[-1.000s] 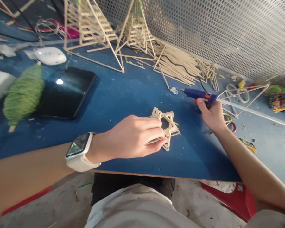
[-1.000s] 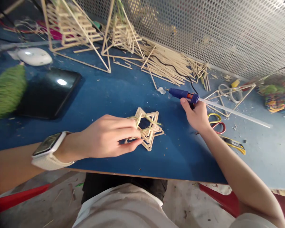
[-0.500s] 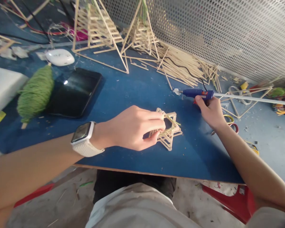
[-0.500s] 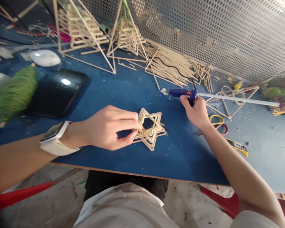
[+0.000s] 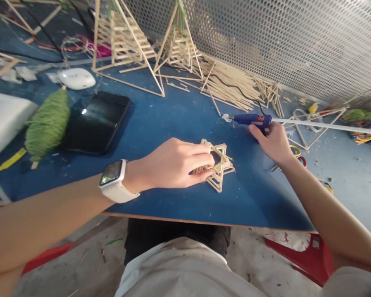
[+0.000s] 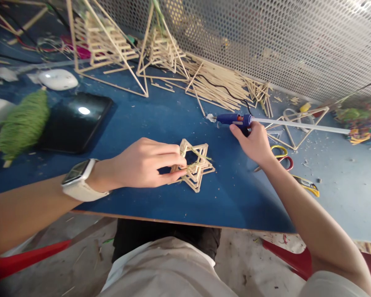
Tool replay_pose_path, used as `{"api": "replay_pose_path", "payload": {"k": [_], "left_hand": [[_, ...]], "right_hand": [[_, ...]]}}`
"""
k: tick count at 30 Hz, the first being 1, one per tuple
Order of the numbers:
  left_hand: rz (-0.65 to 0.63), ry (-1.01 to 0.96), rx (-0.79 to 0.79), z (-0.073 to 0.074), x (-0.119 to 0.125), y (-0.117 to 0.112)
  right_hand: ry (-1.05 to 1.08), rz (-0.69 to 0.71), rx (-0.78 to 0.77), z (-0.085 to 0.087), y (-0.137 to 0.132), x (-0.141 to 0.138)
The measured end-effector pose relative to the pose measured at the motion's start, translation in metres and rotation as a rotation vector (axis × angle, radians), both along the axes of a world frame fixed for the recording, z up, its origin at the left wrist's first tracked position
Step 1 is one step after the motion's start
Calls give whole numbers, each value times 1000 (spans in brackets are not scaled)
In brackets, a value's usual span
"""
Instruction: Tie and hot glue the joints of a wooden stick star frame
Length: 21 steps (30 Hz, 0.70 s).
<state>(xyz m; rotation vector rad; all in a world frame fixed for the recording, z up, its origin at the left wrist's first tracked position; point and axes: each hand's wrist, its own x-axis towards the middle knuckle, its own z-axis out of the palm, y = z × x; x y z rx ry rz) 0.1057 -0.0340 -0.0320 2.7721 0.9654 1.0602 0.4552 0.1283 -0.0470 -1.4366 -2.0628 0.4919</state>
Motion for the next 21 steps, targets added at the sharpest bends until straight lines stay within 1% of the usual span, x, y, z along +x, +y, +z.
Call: {"api": "replay_pose_path", "payload": {"k": [2,5,7,9,11,13,15,16,17,19,21], "left_hand": [[24,-11,7,0,3,-3],[45,-31,-7,0,7,-6],[63,-42,-26,0,9,-8],[85,-40,-32,-1,10,-9],[98,-31,-23,-2,11,-9],[92,-25,-15,-2,10,-8],[66,-27,-23,-1,7,-7],[50,-29,-33,0,5,-6],[31,-32,-45,2,4,-6],[-6,-32,-64,3,1,-4],[-21,-19,-50,4,0,-4]], "right_hand": [[22,-31,50,3,-13,5],[66,-101,141,3,-41,17],[100,-141,163,3,-60,25],[138,-151,141,5,-77,28],[111,-74,93,10,-91,25],[7,73,67,17,-105,16],[-91,183,99,24,-117,8],[-126,202,124,27,-122,6],[-155,194,153,29,-125,7],[-216,111,215,34,-123,21],[-273,-26,290,37,-106,51]]}}
